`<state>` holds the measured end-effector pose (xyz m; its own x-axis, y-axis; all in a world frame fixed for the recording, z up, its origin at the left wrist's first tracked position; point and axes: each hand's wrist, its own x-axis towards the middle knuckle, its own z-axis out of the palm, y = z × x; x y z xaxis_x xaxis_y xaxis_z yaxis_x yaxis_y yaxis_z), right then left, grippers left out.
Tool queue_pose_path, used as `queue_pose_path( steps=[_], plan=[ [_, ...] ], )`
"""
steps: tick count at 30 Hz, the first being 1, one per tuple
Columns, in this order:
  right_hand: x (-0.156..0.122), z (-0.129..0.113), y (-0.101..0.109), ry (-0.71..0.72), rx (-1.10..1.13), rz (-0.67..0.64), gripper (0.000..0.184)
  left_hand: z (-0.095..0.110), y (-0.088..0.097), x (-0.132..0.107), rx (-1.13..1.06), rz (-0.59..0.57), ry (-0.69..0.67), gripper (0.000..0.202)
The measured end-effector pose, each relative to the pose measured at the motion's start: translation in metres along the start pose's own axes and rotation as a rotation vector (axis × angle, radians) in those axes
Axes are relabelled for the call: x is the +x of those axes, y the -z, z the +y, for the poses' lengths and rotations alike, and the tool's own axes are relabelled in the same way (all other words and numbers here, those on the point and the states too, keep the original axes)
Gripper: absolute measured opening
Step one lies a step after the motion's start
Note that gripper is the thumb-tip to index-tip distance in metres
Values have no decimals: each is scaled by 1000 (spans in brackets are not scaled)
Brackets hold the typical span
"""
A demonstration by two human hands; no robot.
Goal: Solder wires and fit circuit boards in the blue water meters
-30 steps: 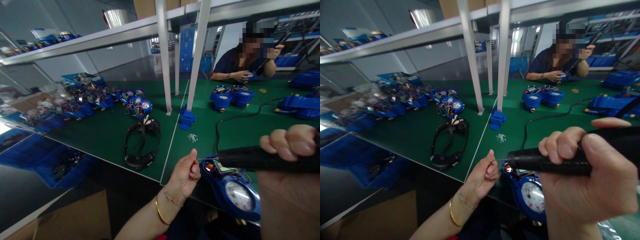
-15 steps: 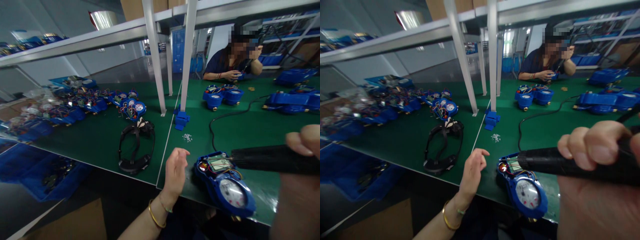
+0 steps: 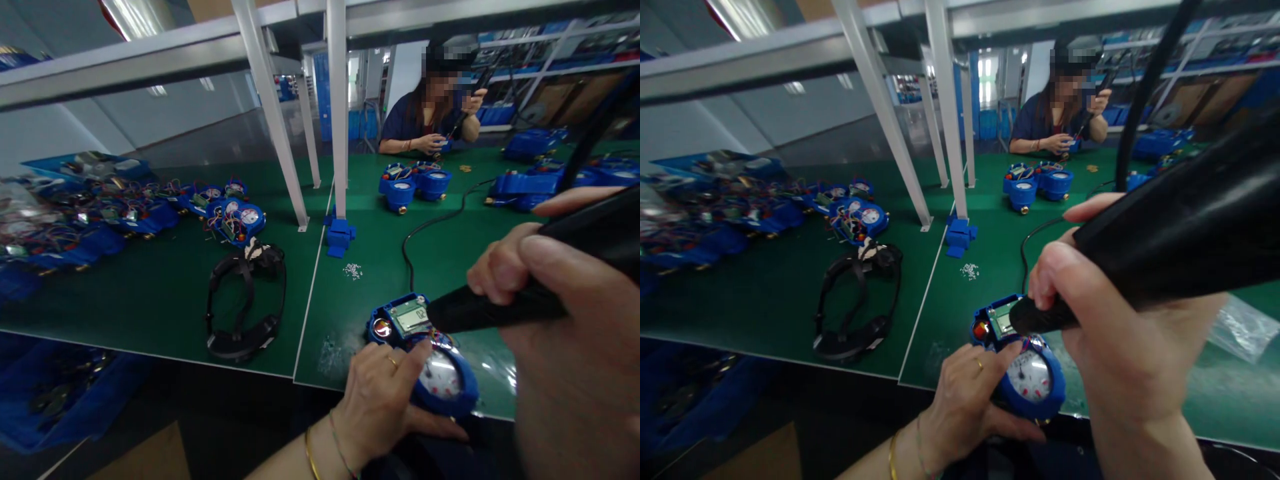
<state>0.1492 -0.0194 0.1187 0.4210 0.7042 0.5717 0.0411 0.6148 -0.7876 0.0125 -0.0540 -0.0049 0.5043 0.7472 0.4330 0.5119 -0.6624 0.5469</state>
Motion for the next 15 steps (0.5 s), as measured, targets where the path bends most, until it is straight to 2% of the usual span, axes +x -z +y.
queue_pose_path(
  steps=[2,6,15],
  plan=[
    [-1,2,-3,-33,37,9,18,0,-1,-1,53,-8,-41,81],
    [-1,3,-6,-20,32,-23,18,-3,-5,-2,157,-16,-75,72],
    [-3,12,-6,-50,25,-61,19,-6,-8,-4,113,-13,-52,70]
  ],
)
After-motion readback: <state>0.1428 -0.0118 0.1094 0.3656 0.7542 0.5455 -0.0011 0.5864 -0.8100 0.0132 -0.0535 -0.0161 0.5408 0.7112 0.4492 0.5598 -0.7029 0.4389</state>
